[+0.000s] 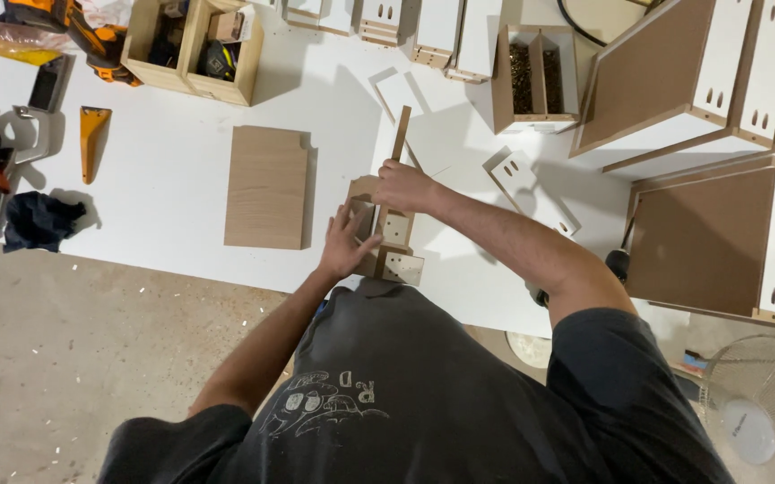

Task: Assembling wooden furniture components by aligning boards and fastening them with a power drill and screws.

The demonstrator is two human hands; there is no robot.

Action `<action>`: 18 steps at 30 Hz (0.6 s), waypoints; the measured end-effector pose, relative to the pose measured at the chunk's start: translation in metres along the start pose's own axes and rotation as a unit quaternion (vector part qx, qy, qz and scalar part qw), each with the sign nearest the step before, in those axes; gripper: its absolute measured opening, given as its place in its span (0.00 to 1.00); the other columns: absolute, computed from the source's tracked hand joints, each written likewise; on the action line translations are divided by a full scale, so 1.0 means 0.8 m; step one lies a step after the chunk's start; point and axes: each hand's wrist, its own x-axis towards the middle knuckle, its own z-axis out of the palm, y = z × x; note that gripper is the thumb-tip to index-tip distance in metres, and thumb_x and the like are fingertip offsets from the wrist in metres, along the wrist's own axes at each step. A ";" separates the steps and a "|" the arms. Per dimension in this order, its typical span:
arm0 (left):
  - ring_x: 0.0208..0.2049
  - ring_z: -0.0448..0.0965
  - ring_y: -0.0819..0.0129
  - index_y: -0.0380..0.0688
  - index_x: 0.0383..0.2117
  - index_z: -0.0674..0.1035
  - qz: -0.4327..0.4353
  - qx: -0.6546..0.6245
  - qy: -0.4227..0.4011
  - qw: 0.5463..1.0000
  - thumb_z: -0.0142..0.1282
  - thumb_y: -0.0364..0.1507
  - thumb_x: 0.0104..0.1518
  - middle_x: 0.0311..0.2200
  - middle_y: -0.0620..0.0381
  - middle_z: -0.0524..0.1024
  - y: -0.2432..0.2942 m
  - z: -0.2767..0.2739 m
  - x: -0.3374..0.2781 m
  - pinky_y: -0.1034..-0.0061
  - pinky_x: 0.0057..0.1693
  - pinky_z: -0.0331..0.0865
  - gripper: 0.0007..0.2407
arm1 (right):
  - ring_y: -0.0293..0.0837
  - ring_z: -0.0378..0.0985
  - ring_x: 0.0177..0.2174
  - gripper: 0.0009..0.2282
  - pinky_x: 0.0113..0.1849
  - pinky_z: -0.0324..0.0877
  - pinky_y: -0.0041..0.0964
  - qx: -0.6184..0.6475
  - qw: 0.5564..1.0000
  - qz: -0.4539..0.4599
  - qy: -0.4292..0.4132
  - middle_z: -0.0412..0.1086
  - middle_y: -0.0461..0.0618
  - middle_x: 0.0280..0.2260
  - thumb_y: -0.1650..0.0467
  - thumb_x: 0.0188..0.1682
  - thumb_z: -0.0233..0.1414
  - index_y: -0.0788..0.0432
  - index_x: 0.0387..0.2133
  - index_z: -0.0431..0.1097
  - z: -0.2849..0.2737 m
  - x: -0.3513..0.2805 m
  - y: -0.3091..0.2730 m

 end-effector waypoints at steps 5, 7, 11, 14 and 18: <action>0.71 0.51 0.37 0.51 0.60 0.76 0.051 -0.025 0.079 0.995 0.64 0.55 0.50 0.71 0.45 0.53 -0.051 0.061 0.037 0.48 0.74 0.50 0.33 | 0.44 0.72 0.29 0.09 0.46 0.63 0.43 0.011 1.000 0.001 -0.005 0.66 0.42 0.18 0.68 0.49 0.56 0.47 0.18 0.69 -0.013 0.001 0.003; 0.70 0.52 0.35 0.49 0.58 0.77 0.061 -0.033 0.098 0.993 0.67 0.52 0.49 0.70 0.45 0.55 -0.044 0.056 0.037 0.48 0.73 0.52 0.32 | 0.44 0.72 0.29 0.10 0.46 0.63 0.43 0.016 1.000 0.003 0.001 0.66 0.42 0.18 0.68 0.48 0.56 0.46 0.17 0.68 0.004 -0.002 0.005; 0.73 0.47 0.38 0.47 0.60 0.75 -0.004 -0.055 0.026 0.998 0.61 0.57 0.51 0.72 0.46 0.51 -0.020 0.034 0.032 0.55 0.75 0.48 0.35 | 0.44 0.71 0.29 0.10 0.49 0.62 0.43 0.017 0.999 0.025 0.019 0.68 0.42 0.19 0.68 0.48 0.56 0.48 0.17 0.69 0.019 -0.006 0.006; 0.73 0.46 0.41 0.47 0.61 0.74 -0.019 -0.063 0.015 0.998 0.63 0.55 0.52 0.72 0.48 0.51 -0.007 0.025 0.031 0.57 0.76 0.47 0.34 | 0.44 0.72 0.33 0.08 0.52 0.61 0.46 0.033 0.998 0.042 0.031 0.70 0.43 0.21 0.68 0.48 0.56 0.49 0.20 0.70 0.024 -0.008 0.002; 0.73 0.47 0.44 0.49 0.62 0.74 -0.028 -0.066 0.013 0.997 0.67 0.56 0.47 0.72 0.50 0.51 -0.017 0.029 0.028 0.59 0.76 0.47 0.37 | 0.59 0.65 0.60 0.08 0.62 0.56 0.62 0.133 0.977 0.150 0.065 0.71 0.55 0.55 0.69 0.49 0.58 0.59 0.40 0.78 0.021 -0.021 -0.007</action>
